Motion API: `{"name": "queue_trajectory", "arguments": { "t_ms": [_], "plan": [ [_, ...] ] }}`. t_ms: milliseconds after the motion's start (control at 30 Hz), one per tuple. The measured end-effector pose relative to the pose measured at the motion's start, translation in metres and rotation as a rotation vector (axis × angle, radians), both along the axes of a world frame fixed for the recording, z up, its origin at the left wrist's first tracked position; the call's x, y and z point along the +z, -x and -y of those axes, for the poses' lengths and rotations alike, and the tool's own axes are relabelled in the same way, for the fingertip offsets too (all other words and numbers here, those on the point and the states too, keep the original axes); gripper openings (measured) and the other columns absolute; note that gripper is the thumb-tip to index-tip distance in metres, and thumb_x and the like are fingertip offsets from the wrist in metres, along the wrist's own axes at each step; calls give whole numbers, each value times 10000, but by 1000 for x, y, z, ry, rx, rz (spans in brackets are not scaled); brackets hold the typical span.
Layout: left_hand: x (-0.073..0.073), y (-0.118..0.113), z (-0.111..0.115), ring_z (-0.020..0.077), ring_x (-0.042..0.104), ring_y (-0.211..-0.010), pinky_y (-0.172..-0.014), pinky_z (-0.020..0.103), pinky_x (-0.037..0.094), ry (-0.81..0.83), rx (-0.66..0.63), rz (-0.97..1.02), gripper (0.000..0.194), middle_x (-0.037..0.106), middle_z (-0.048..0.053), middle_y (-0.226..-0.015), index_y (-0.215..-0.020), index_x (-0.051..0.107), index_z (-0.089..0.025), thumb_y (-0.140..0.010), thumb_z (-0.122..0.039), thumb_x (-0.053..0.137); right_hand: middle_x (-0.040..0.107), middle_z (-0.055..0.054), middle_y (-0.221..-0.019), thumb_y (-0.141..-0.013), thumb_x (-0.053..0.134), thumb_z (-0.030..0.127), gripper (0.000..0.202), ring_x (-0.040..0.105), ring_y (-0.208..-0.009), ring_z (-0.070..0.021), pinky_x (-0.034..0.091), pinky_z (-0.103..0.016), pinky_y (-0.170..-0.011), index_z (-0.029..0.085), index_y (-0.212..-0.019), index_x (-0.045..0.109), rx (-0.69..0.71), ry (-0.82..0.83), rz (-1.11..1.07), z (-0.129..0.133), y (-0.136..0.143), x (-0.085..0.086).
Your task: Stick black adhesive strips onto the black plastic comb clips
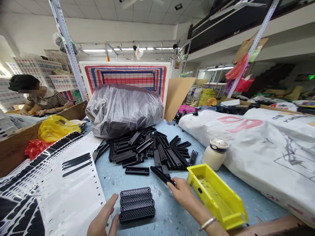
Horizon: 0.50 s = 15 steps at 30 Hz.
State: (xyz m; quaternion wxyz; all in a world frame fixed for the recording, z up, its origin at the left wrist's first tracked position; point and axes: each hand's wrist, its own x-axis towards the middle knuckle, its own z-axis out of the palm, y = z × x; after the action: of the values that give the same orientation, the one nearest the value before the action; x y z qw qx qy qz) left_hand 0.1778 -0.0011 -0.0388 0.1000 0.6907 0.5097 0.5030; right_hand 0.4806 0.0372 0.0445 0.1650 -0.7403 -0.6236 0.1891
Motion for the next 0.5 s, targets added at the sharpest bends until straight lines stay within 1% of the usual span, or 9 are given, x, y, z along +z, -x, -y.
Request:
{"name": "queue_trajectory", "arguments": {
  "t_ms": [67, 133, 200, 267, 333, 400, 433, 467, 500],
  "plan": [
    [3, -8, 3, 268, 690, -1111, -911, 364, 607, -22, -10, 4, 437, 699, 112, -1254, -1278, 640, -194, -904, -109, 430, 671, -48, -626, -892, 380, 473, 471, 692, -581, -226, 510, -297, -537, 120, -1029, 662, -41, 11, -123, 18, -9, -1],
    [8, -16, 5, 264, 694, -1102, -920, 366, 605, -52, -28, 11, 422, 710, 114, -1233, -1262, 649, -188, -908, -122, 429, 661, -27, -617, -820, 437, 583, 558, 687, -558, -217, 510, -289, -513, 132, -1076, 643, -111, 2, -323, 34, -15, 0],
    [14, -23, 8, 260, 695, -1099, -937, 365, 596, -78, -45, 26, 413, 717, 117, -1221, -1245, 659, -183, -911, -131, 422, 649, -9, -595, -718, 534, 660, 625, 677, -544, -216, 509, -295, -512, 151, -1063, 645, -171, -11, -536, 49, -16, 6],
    [21, -27, 11, 259, 702, -1080, -913, 349, 604, -85, -63, 44, 400, 724, 121, -1202, -1232, 667, -181, -915, -152, 425, 637, 5, -565, -662, 602, 672, 631, 661, -522, -211, 503, -300, -510, 163, -1030, 654, -179, -10, -663, 63, -12, 14],
    [29, -28, 15, 245, 735, -964, -792, 302, 633, -49, -93, 72, 390, 742, 125, -1137, -1240, 664, -181, -916, -190, 447, 628, 9, -546, -651, 633, 667, 616, 648, -506, -205, 496, -301, -512, 161, -1001, 662, -147, 24, -732, 76, -3, 22],
    [34, -26, 21, 193, 730, -722, -574, 228, 607, 47, -138, 110, 407, 758, 110, -989, -1281, 637, -180, -906, -238, 490, 625, 10, -543, -659, 640, 667, 609, 638, -500, -198, 491, -298, -520, 161, -996, 666, -108, 89, -787, 90, 8, 24],
    [35, -24, 24, 161, 691, -609, -496, 204, 569, 104, -162, 125, 427, 750, 88, -903, -1297, 624, -179, -891, -261, 522, 627, 10, -552, -672, 634, 667, 606, 637, -503, -192, 486, -292, -521, 163, -1007, 665, -88, 138, -809, 96, 14, 22],
    [33, -21, 28, 134, 645, -528, -460, 191, 541, 156, -187, 132, 447, 733, 61, -833, -1299, 619, -181, -868, -280, 558, 627, 11, -557, -687, 626, 667, 602, 634, -504, -186, 476, -283, -516, 166, -1020, 662, -60, 194, -827, 102, 20, 17],
    [30, -17, 32, 119, 612, -487, -461, 189, 533, 197, -209, 127, 454, 718, 39, -785, -1278, 630, -186, -837, -289, 593, 623, 15, -561, -701, 616, 664, 597, 627, -502, -178, 461, -272, -505, 169, -1034, 658, -26, 245, -843, 107, 26, 11]
  ]
}}
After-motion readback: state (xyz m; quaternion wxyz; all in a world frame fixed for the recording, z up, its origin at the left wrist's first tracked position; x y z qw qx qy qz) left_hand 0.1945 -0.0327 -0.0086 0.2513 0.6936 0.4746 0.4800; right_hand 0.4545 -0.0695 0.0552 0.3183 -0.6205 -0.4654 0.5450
